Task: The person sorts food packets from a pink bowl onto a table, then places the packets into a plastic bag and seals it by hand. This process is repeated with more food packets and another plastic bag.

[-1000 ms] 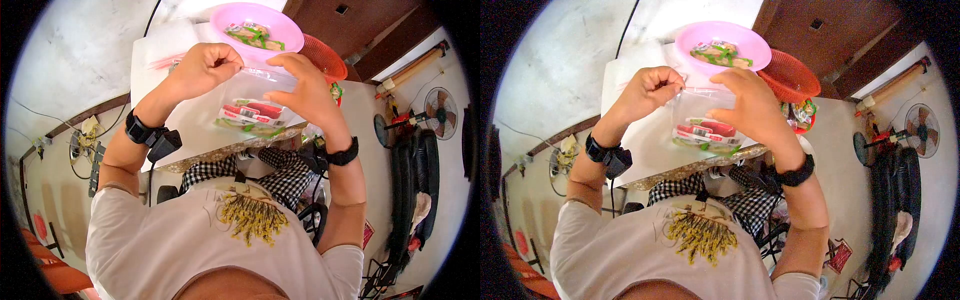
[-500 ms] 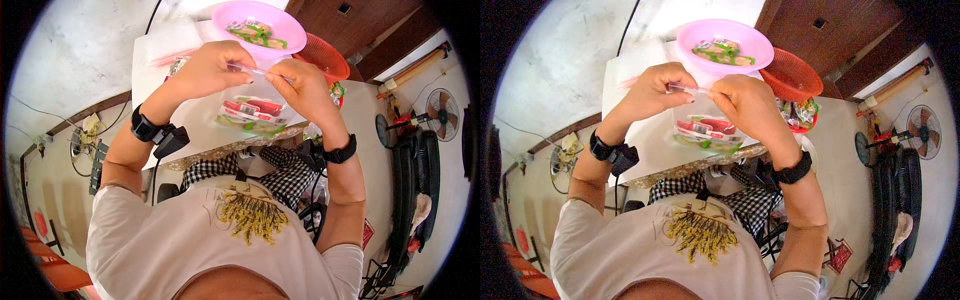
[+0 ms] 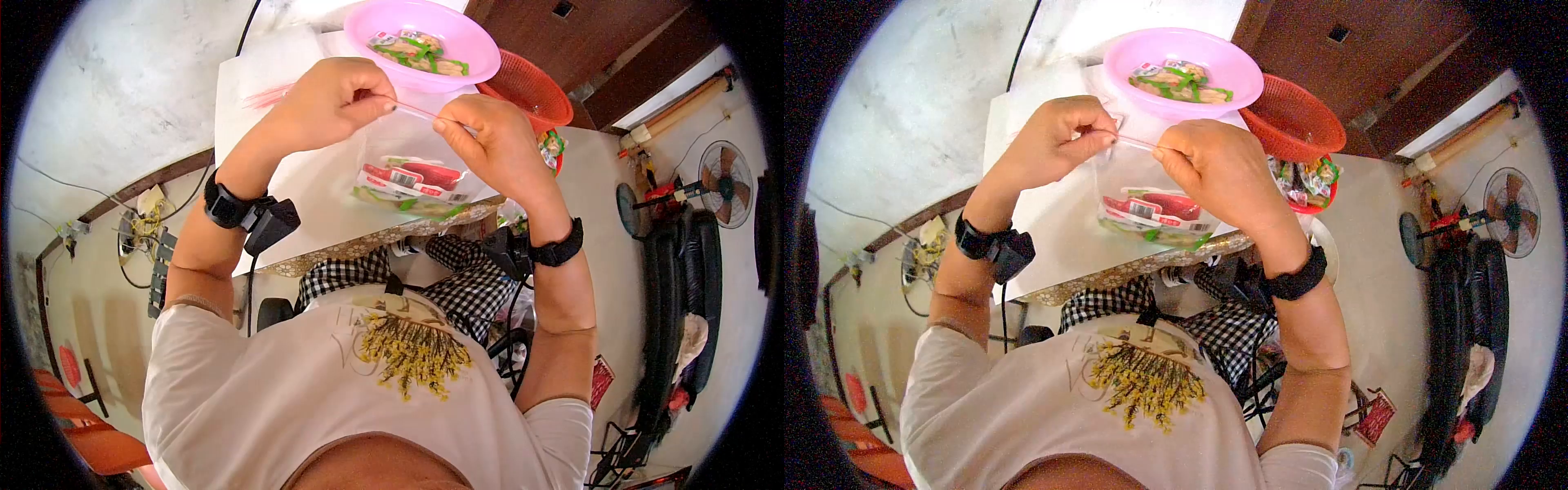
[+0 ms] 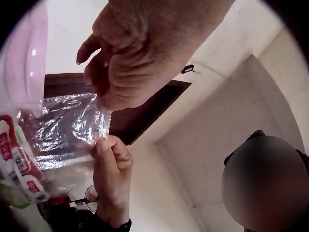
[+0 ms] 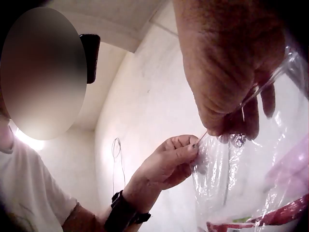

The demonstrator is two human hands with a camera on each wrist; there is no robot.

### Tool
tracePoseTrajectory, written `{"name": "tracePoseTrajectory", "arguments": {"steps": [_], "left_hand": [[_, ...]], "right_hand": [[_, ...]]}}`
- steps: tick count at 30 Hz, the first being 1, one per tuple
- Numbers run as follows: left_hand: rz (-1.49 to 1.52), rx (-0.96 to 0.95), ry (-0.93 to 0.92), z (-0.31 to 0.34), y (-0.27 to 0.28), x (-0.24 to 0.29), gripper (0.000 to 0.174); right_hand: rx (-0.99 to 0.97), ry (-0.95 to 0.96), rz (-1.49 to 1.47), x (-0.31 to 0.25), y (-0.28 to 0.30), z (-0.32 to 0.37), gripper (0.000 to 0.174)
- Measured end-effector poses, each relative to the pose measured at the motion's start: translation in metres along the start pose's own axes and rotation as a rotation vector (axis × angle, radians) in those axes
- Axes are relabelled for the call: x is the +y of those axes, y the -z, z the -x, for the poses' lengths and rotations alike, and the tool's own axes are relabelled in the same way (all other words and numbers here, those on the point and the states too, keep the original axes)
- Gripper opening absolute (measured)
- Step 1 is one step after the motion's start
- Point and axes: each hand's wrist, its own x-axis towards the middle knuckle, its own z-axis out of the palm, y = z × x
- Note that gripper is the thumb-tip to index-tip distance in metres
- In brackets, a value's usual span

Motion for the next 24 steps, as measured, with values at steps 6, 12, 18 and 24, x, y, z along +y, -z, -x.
{"name": "tracePoseTrajectory", "arguments": {"steps": [6,12,18,24], "left_hand": [[0.408,0.054,0.286,0.011,0.0,-0.012,0.014],[0.903,0.226,0.099,0.009,-0.053,-0.014,0.026],[0.951,0.226,0.24,-0.001,-0.064,-0.015,0.011],[0.846,0.282,0.301,-0.003,-0.068,-0.009,0.011]], "right_hand": [[0.004,0.002,-0.004,0.001,0.001,0.001,0.02],[0.041,-0.019,-0.083,0.008,-0.002,0.005,0.018],[0.026,-0.055,-0.107,0.007,0.001,0.004,0.018],[0.044,-0.062,-0.157,0.008,-0.005,-0.004,0.012]]}}
